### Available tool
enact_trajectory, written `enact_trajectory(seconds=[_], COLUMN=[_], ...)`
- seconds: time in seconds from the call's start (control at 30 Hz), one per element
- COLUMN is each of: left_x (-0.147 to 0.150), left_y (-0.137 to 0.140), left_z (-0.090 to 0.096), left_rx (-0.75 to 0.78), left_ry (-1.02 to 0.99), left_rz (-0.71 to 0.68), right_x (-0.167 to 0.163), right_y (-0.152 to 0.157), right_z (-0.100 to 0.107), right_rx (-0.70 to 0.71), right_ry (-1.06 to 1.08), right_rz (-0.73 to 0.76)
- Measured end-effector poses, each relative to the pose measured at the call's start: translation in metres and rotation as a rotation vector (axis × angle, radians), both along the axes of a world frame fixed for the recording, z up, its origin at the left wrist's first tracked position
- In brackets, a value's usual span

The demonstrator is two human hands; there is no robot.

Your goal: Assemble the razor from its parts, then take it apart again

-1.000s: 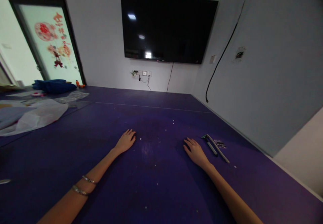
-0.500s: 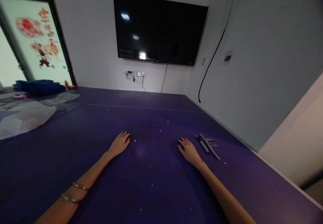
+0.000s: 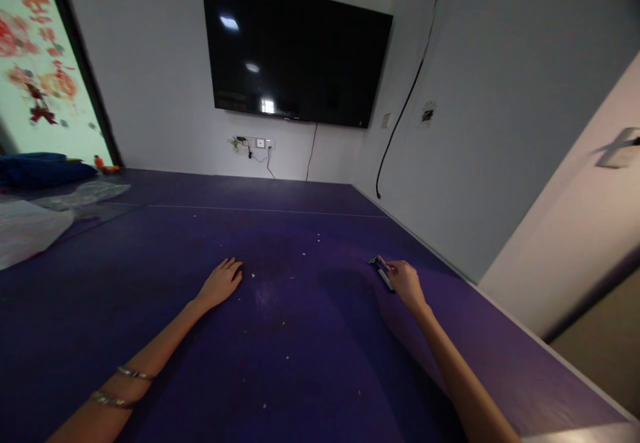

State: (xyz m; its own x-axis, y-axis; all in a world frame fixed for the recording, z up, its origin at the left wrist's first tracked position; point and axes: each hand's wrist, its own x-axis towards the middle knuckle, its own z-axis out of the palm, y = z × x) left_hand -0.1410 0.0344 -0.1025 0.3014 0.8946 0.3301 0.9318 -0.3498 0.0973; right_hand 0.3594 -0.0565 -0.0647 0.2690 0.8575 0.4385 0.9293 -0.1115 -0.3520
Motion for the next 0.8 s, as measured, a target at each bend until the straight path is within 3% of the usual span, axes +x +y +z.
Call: enact_trajectory(seconds=[0.13,0.57,0.8], left_x=[0.001,-0.002,-0.001], left_y=[-0.001,0.002,0.002], left_z=[0.002,-0.001,-0.001], left_rx=[-0.015,-0.015,-0.014], left_ry=[0.025,0.022,-0.013], left_rz=[0.013,0.011,0.009], right_x=[0.003,-0.006,-0.010], right_y=[-0.013,-0.013,-0.014], right_z=[-0.005,-0.007,-0.012], right_rx=[-0.151,-0.340,-0.318], right_ry=[-0.037,-0.089,-0.076], right_rz=[-0.020,-0.085,-0.105])
